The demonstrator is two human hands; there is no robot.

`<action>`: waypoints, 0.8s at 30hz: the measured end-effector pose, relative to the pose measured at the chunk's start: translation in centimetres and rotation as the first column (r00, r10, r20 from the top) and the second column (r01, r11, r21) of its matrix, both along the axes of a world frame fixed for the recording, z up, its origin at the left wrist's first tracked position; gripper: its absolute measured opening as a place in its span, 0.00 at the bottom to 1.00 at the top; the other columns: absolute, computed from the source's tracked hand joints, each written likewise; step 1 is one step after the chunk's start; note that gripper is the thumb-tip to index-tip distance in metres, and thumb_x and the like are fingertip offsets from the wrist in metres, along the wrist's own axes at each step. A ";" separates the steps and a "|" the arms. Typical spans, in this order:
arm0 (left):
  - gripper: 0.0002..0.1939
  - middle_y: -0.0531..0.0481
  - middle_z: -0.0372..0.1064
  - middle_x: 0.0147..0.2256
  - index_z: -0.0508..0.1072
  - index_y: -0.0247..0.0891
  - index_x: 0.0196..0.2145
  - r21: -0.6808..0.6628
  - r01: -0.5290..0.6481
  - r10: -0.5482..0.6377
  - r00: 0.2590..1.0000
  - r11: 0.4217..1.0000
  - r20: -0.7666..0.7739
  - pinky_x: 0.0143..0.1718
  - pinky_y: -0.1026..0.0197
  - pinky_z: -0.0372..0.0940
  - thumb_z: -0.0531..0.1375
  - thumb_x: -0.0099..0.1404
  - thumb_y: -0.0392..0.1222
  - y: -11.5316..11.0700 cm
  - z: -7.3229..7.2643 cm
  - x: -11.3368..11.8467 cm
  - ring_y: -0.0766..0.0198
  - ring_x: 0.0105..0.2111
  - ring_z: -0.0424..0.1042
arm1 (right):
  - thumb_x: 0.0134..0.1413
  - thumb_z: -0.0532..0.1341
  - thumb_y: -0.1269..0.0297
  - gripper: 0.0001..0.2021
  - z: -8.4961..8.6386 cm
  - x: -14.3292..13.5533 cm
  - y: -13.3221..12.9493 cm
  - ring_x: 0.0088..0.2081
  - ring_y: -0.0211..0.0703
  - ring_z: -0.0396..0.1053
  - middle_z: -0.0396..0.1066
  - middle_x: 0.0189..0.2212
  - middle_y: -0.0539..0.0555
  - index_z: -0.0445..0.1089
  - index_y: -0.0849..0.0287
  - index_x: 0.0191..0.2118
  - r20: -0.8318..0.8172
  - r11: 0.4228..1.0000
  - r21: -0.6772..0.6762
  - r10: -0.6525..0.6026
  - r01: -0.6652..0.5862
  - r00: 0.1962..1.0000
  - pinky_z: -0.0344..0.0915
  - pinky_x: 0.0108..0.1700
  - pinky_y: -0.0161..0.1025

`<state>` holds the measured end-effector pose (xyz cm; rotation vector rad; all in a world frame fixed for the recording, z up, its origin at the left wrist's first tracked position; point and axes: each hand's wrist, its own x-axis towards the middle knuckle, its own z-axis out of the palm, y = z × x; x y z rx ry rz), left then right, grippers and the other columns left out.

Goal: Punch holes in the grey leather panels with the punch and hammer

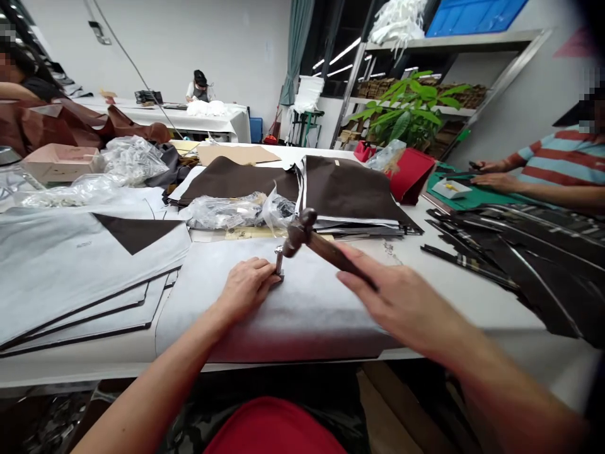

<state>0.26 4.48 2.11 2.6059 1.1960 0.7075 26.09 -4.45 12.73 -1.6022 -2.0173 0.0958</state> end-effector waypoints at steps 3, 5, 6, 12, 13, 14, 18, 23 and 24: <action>0.11 0.50 0.76 0.37 0.77 0.41 0.37 -0.087 -0.010 0.016 0.997 0.996 0.071 0.37 0.60 0.63 0.57 0.74 0.45 1.0 0.6 -0.6 0.59 0.37 0.73 | 0.67 0.55 0.47 0.26 -1.5 3.3 -0.7 0.46 0.58 0.78 0.77 0.51 0.51 0.61 0.39 0.69 0.038 0.997 -0.004 -0.080 0.080 0.996 0.74 0.44 0.50; 0.10 0.51 0.77 0.37 0.78 0.42 0.39 -0.131 -0.063 0.078 0.990 0.989 0.118 0.37 0.62 0.63 0.57 0.73 0.44 2.9 1.3 -1.8 0.60 0.36 0.74 | 0.66 0.56 0.46 0.27 -3.2 6.7 -1.4 0.38 0.58 0.79 0.79 0.47 0.53 0.62 0.40 0.68 0.093 0.953 0.060 -0.303 0.298 0.949 0.73 0.38 0.50; 0.10 0.50 0.78 0.37 0.79 0.42 0.41 -0.129 -0.114 0.131 0.983 0.985 0.128 0.36 0.62 0.63 0.57 0.73 0.44 4.2 1.8 -2.5 0.60 0.36 0.74 | 0.66 0.56 0.45 0.27 -4.4 8.6 -1.6 0.32 0.58 0.78 0.80 0.44 0.54 0.64 0.41 0.67 0.156 0.908 0.079 -0.419 0.411 0.895 0.71 0.32 0.50; 0.10 0.46 0.77 0.36 0.79 0.40 0.36 -0.052 -0.386 0.388 0.921 0.921 0.027 0.36 0.59 0.61 0.58 0.70 0.43 12.0 2.5 -7.4 0.54 0.37 0.73 | 0.68 0.48 0.50 0.27 -11.4 16.8 -0.4 0.42 0.65 0.73 0.78 0.42 0.64 0.71 0.55 0.63 0.388 0.789 0.136 -0.599 0.599 0.701 0.68 0.40 0.56; 0.09 0.47 0.77 0.36 0.78 0.40 0.36 -0.059 -0.403 0.403 0.915 0.914 0.000 0.36 0.59 0.61 0.58 0.69 0.43 12.5 2.3 -7.9 0.54 0.37 0.73 | 0.68 0.48 0.50 0.27 -12.2 17.3 -0.2 0.45 0.65 0.72 0.77 0.43 0.65 0.71 0.55 0.63 0.366 0.780 0.133 -0.612 0.612 0.701 0.68 0.44 0.56; 0.09 0.47 0.77 0.36 0.78 0.41 0.37 -0.065 -0.419 0.418 0.908 0.906 -0.025 0.37 0.59 0.62 0.58 0.69 0.43 12.7 2.0 -8.1 0.54 0.37 0.73 | 0.68 0.49 0.49 0.27 -12.7 17.5 -0.2 0.47 0.65 0.71 0.77 0.45 0.64 0.71 0.53 0.63 0.345 0.762 0.126 -0.635 0.636 0.692 0.68 0.46 0.56; 0.11 0.40 0.75 0.44 0.75 0.38 0.46 0.001 -0.540 0.539 0.840 0.842 -0.055 0.46 0.53 0.63 0.59 0.69 0.44 10.6 2.3 -7.1 0.46 0.47 0.71 | 0.68 0.48 0.46 0.27 -13.2 17.2 -0.3 0.48 0.62 0.69 0.76 0.49 0.60 0.71 0.50 0.62 0.345 0.707 0.097 -0.684 0.701 0.643 0.67 0.45 0.54; 0.13 0.40 0.71 0.51 0.73 0.38 0.50 -0.048 -0.171 0.166 0.982 0.984 -0.094 0.55 0.48 0.61 0.58 0.72 0.46 8.9 3.2 -1.2 0.47 0.54 0.67 | 0.69 0.49 0.47 0.26 -12.9 16.9 0.1 0.48 0.61 0.69 0.76 0.50 0.61 0.71 0.51 0.63 0.392 0.700 0.065 -0.674 0.711 0.627 0.66 0.45 0.53; 0.16 0.40 0.71 0.52 0.72 0.38 0.52 -0.117 -0.069 0.058 0.994 0.991 -0.092 0.55 0.48 0.62 0.61 0.70 0.47 9.2 3.0 0.1 0.47 0.54 0.68 | 0.69 0.50 0.48 0.26 -12.9 16.8 0.0 0.47 0.62 0.69 0.76 0.49 0.61 0.71 0.51 0.62 0.392 0.703 0.067 -0.671 0.708 0.629 0.67 0.44 0.54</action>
